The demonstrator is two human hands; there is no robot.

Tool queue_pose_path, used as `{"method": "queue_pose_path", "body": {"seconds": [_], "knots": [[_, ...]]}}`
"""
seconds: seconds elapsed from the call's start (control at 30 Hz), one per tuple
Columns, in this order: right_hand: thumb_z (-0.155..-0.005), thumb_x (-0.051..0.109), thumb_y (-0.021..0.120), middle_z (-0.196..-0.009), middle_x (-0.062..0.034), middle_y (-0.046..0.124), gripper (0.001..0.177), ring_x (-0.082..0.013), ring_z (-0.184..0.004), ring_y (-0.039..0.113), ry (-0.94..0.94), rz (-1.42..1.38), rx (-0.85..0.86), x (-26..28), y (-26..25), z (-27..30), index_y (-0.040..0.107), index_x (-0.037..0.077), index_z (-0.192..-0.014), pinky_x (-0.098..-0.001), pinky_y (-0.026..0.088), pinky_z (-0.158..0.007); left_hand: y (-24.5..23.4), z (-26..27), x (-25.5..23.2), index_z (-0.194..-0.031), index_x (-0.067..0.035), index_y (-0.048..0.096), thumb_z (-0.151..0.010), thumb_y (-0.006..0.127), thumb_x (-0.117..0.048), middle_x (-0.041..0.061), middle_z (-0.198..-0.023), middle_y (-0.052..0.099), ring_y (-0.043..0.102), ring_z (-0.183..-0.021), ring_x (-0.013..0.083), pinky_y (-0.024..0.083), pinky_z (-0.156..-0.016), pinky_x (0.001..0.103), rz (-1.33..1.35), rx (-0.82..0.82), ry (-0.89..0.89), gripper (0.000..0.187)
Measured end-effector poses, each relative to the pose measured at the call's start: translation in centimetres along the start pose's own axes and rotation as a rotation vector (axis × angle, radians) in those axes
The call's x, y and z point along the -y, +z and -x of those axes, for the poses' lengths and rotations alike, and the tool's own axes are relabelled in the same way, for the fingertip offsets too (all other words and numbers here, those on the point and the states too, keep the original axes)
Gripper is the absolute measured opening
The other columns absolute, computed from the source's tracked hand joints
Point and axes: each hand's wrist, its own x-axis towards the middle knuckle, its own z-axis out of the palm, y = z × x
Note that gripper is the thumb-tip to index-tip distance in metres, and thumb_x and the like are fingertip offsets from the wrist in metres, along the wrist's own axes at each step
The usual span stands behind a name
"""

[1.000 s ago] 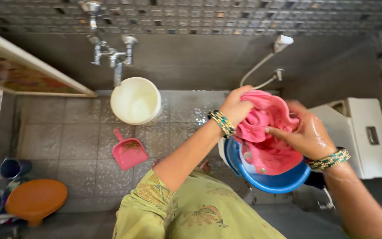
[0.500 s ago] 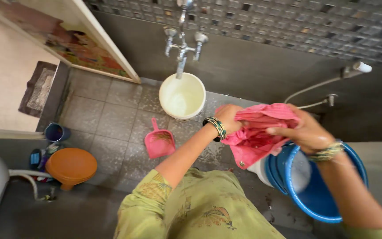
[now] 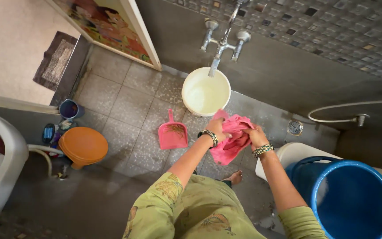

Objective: The person washes a pink cloth by hand in a bucket of soapy water, wrings it out, and rinses it under a faucet.

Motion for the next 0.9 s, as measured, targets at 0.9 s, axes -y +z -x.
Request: {"method": "queue_pose_path", "body": {"seconds": [0.9], "knots": [[-0.089,0.003,0.069,-0.109,-0.0059,0.074,0.027,-0.0130,-0.096,0.067,-0.235,0.109,-0.069,-2.7,5.6,1.3,0.072,0.005,-0.116,-0.0297,0.054,-0.086,1.1,-1.1,2.9,-0.102,-0.010,0.066,-0.076,0.063,-0.003,0.013,-0.108,0.079,0.072,-0.108,0.0318,0.056,-0.094,0.041,0.854,-0.554,-0.026,0.028]]}}
